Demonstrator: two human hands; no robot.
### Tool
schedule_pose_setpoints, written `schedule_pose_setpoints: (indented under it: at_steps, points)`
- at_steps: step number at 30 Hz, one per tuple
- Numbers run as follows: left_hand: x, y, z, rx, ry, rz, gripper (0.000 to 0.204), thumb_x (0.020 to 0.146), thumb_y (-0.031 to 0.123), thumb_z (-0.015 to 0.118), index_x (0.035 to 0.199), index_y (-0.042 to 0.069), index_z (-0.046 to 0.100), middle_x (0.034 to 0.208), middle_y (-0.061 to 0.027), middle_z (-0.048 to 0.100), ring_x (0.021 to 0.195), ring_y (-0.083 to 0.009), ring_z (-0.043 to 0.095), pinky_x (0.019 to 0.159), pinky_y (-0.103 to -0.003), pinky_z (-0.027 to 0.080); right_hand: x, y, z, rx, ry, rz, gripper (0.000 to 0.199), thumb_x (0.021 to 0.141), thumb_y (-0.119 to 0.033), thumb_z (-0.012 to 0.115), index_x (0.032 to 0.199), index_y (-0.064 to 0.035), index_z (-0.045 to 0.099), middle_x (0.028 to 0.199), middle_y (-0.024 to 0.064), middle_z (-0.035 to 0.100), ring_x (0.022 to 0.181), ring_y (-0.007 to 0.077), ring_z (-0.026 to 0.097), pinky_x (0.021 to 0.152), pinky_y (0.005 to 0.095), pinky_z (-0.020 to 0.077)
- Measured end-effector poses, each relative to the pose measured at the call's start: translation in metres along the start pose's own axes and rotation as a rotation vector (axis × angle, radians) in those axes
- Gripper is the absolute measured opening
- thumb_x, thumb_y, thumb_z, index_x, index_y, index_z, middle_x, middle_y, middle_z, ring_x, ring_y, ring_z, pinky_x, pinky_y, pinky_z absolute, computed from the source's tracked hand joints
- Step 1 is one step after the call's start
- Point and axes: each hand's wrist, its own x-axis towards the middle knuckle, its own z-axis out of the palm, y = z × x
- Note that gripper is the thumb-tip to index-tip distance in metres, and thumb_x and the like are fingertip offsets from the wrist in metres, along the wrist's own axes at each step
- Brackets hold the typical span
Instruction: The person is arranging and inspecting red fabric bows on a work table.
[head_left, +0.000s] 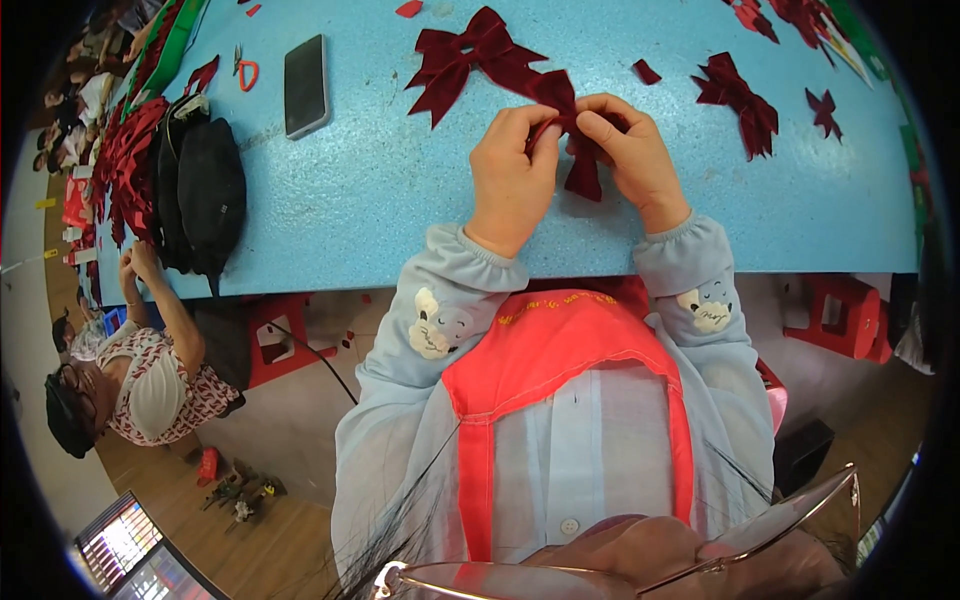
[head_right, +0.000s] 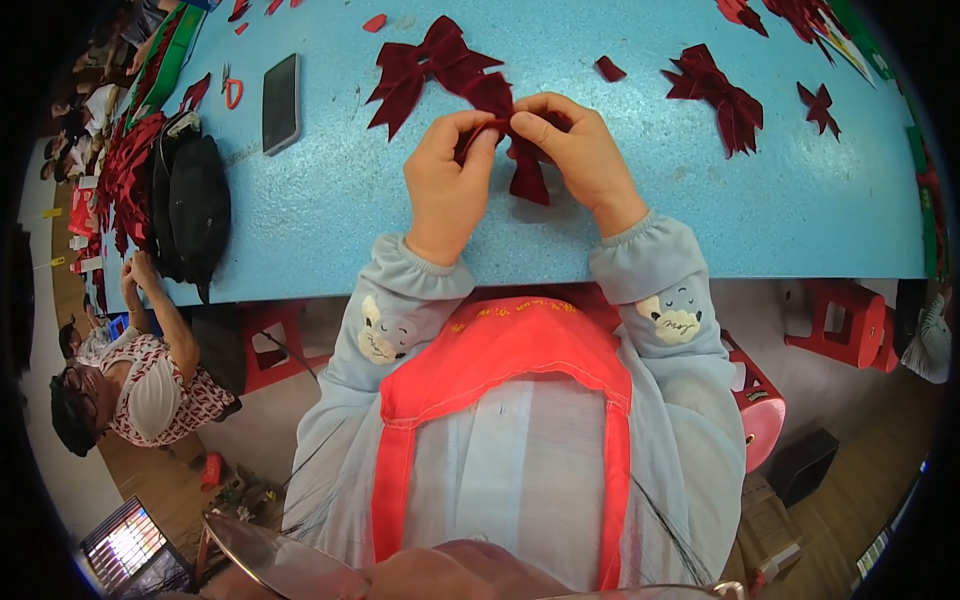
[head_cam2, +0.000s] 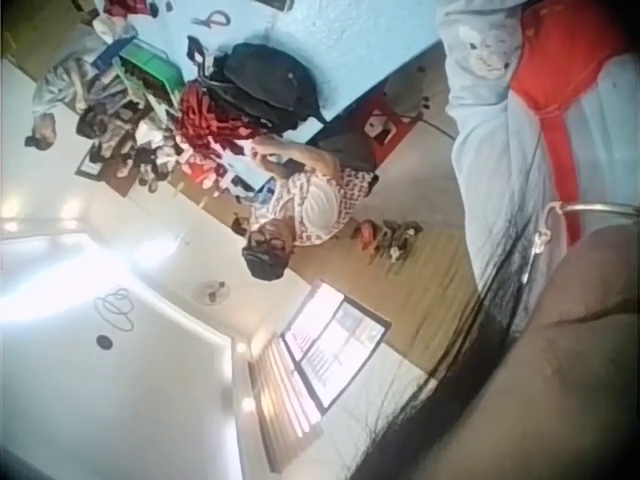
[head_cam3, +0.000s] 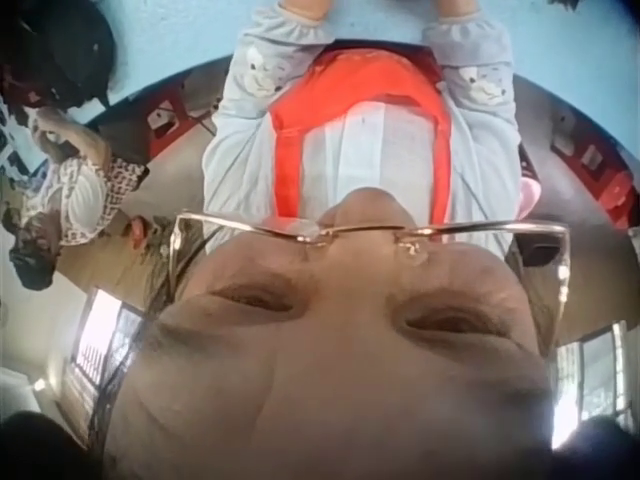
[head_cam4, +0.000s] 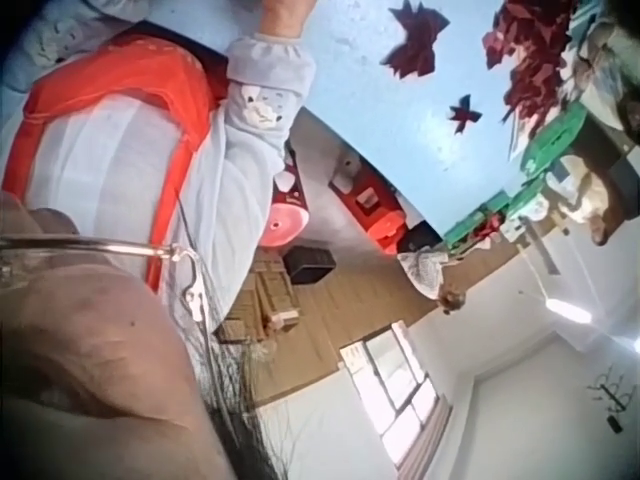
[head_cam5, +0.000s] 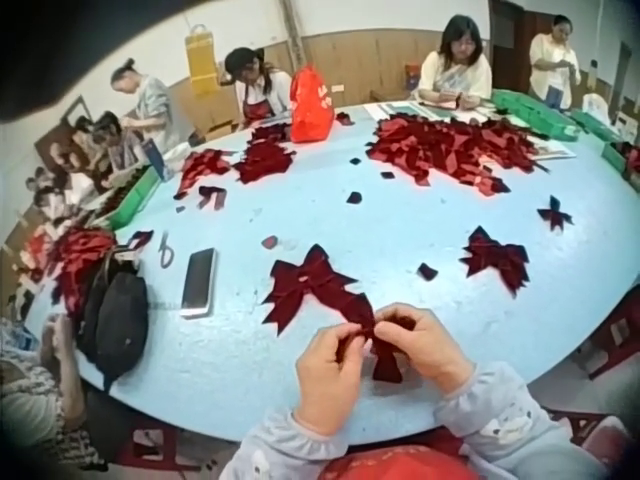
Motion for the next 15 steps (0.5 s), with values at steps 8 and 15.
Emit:
schedule_pose_setpoints:
  at_steps: [8, 15]
  points:
    - [0.003, -0.011, 0.0, 0.105, -0.031, 0.124, 0.01, 0.079, 0.005, 0.062, 0.088, 0.002, 0.061, 0.076, -0.0096, 0.057, 0.064, -0.0219, 0.056, 0.056, -0.03, 0.045, 0.0, -0.001, -0.004, 0.086, -0.118, -0.004, 0.031, 0.081, -0.008, 0.064, 0.11, -0.0003, 0.057, 0.1, 0.0056, 0.061, 0.088, 0.0122, 0.059, 0.077, 0.0234, 0.0483]
    - [0.003, -0.01, 0.0, 0.092, -0.068, 0.092, 0.008, 0.078, 0.007, 0.063, 0.084, 0.002, 0.061, 0.073, -0.0106, 0.055, 0.062, -0.0254, 0.056, 0.055, -0.033, 0.045, 0.008, 0.015, -0.013, -0.086, -0.067, -0.13, 0.03, 0.08, -0.003, 0.063, 0.11, 0.0004, 0.059, 0.099, 0.0054, 0.061, 0.09, 0.0122, 0.057, 0.079, 0.0232, 0.0471]
